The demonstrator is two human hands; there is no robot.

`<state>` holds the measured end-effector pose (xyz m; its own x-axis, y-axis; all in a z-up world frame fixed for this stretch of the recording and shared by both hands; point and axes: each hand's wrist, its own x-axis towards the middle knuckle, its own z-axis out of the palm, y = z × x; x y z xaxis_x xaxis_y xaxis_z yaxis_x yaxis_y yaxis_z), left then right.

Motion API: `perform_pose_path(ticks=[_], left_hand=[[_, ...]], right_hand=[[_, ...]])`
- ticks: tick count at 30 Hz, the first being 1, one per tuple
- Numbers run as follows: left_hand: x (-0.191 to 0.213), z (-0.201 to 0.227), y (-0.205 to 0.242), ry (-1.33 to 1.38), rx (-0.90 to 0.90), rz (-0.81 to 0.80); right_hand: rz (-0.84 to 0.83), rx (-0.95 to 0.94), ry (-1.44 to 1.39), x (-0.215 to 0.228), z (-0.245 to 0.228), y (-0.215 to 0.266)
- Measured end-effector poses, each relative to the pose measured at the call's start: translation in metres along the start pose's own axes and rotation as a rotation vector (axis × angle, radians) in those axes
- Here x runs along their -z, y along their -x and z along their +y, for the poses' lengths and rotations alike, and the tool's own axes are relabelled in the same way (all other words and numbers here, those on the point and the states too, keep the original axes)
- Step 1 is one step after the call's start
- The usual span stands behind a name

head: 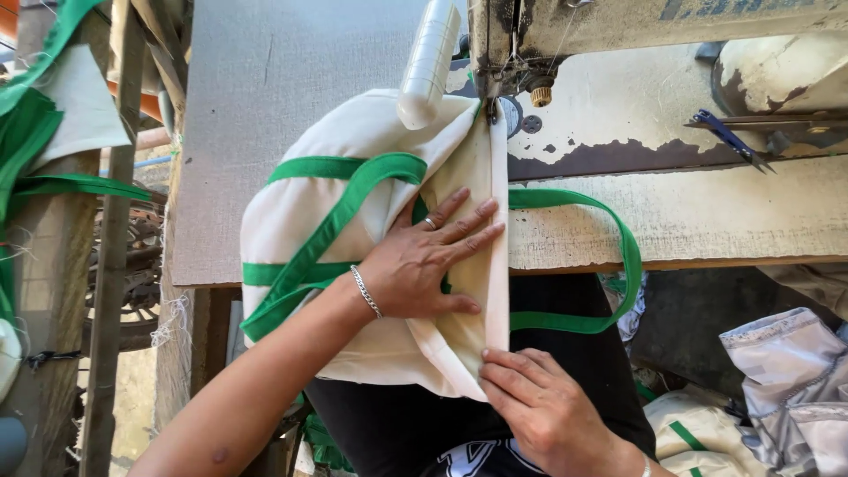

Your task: Sewing a white tote bag with green straps using an industrial sewing machine

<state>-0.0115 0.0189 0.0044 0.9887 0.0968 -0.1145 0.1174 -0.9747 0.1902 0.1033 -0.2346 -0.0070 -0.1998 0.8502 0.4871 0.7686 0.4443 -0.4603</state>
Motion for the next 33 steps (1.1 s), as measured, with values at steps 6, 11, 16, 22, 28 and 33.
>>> perform_pose_path(ticks=[6,11,16,22,28,33], left_hand=[[-0.005,0.011,-0.005,-0.007,0.029,0.123],[-0.001,0.014,-0.005,0.004,0.056,0.171],[-0.001,0.015,-0.003,0.031,0.035,0.213],[-0.002,0.016,-0.004,0.055,0.031,0.27],[0.0,0.0,-0.017,0.028,0.068,0.237],[0.002,0.009,-0.017,-0.006,0.087,0.215]], right_hand=[[-0.042,-0.077,-0.049,0.007,0.004,0.009],[-0.061,-0.083,0.043,0.012,0.002,0.006],[-0.067,-0.064,0.038,0.011,0.003,0.011],[-0.048,-0.019,0.087,0.007,0.006,0.009],[-0.088,0.013,0.042,0.019,0.023,-0.008],[-0.112,-0.05,0.058,0.018,0.025,0.003]])
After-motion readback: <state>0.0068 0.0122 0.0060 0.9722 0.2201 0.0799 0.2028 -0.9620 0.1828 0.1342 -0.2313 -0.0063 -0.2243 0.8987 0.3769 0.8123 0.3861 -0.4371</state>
